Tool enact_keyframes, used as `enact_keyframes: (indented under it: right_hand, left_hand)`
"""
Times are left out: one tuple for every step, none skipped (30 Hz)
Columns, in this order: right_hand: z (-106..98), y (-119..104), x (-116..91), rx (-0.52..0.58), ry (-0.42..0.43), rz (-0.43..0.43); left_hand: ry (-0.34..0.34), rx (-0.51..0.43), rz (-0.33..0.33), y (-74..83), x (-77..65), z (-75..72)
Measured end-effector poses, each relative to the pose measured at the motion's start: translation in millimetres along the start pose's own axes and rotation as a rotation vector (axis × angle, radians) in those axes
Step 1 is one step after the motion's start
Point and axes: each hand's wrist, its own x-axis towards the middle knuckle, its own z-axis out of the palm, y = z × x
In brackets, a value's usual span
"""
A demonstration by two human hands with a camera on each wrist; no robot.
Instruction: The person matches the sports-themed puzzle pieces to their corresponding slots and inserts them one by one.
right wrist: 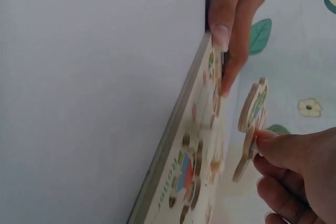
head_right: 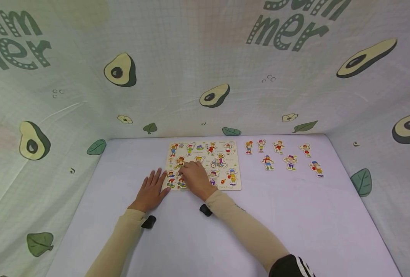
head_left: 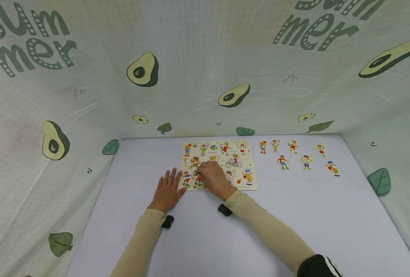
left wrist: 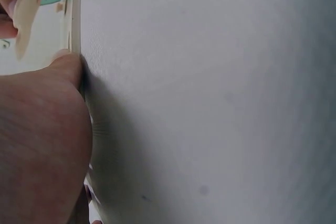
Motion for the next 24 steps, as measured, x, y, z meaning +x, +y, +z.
enact_keyframes:
  right_hand:
    - [1, -1, 1, -0.002, -0.004, 0.001]
    - [3, -2, 2, 0.004, -0.007, 0.003]
    - [4, -4, 3, 0.007, -0.012, 0.006]
    - [6, -5, 5, 0.015, -0.019, 0.011]
    - [7, -6, 5, 0.024, -0.024, 0.013]
    - [9, -7, 6, 0.023, -0.029, 0.014]
    - [11, -9, 7, 0.021, -0.032, 0.013]
    - [13, -10, 8, 0.018, -0.03, 0.013]
    - [14, -11, 9, 0.007, -0.029, 0.01]
    - [16, -12, 10, -0.007, -0.026, 0.006]
    - [18, -13, 11, -0.023, -0.023, 0.002]
    - [20, -13, 12, -0.036, -0.021, 0.0]
    - [21, -14, 13, -0.042, -0.023, 0.0]
    - [22, -15, 14, -0.05, -0.023, 0.002]
    - [23, -16, 14, -0.054, -0.028, 0.004]
    - [24, -17, 15, -0.054, -0.03, 0.006]
    - [25, -18, 16, -0.052, -0.035, 0.011]
    - [26, -19, 17, -0.052, -0.036, 0.014]
    - [27, -20, 18, -0.059, -0.039, 0.016]
    - [27, -20, 18, -0.065, -0.038, 0.017]
    - [28, -21, 19, -0.068, -0.038, 0.02]
    - [29, -21, 20, -0.076, -0.039, 0.022]
    - [29, -21, 21, -0.083, -0.041, 0.025]
    - [30, -22, 22, -0.092, -0.044, 0.026]
  left_hand:
    - [0.003, 0.0, 0.001, -0.3, 0.2, 0.5]
    - [0.004, 0.002, 0.002, -0.6, 0.4, 0.9]
    - [0.006, 0.004, 0.003, -0.9, 0.6, 1.3]
    - [0.006, 0.007, 0.004, -1.2, 0.8, 1.6]
    - [0.01, 0.008, 0.006, -1.4, 0.7, 1.7]
    - [0.01, 0.006, 0.006, -1.3, 0.6, 1.4]
    - [0.009, 0.004, 0.007, -1.2, 0.5, 1.1]
    - [0.008, 0.004, 0.007, -1.3, 0.4, 1.0]
    - [0.009, 0.003, 0.008, -1.2, 0.3, 0.9]
    - [0.011, 0.0, 0.01, -1.5, 0.1, 1.1]
    - [0.017, -0.004, 0.013, -1.9, 0.2, 1.4]
    - [0.019, -0.005, 0.016, -2.3, 0.4, 1.9]
    - [0.022, -0.002, 0.018, -2.9, 0.6, 2.7]
    - [0.023, 0.003, 0.02, -3.7, 1.0, 3.6]
    - [0.023, 0.008, 0.022, -4.4, 1.4, 4.4]
    - [0.023, 0.013, 0.024, -5.0, 1.9, 5.2]
    - [0.022, 0.016, 0.026, -5.5, 2.5, 5.8]
    - [0.018, 0.022, 0.025, -5.9, 3.0, 6.2]
    - [0.01, 0.026, 0.023, -6.1, 3.3, 6.4]
    - [0.009, 0.024, 0.023, -6.3, 3.7, 6.5]
    - [0.011, 0.019, 0.023, -6.3, 4.1, 6.5]
    - [0.01, 0.016, 0.022, -6.3, 4.4, 6.5]
    - [0.01, 0.013, 0.021, -6.1, 4.6, 6.2]
    - [0.008, 0.012, 0.02, -6.0, 4.7, 6.1]
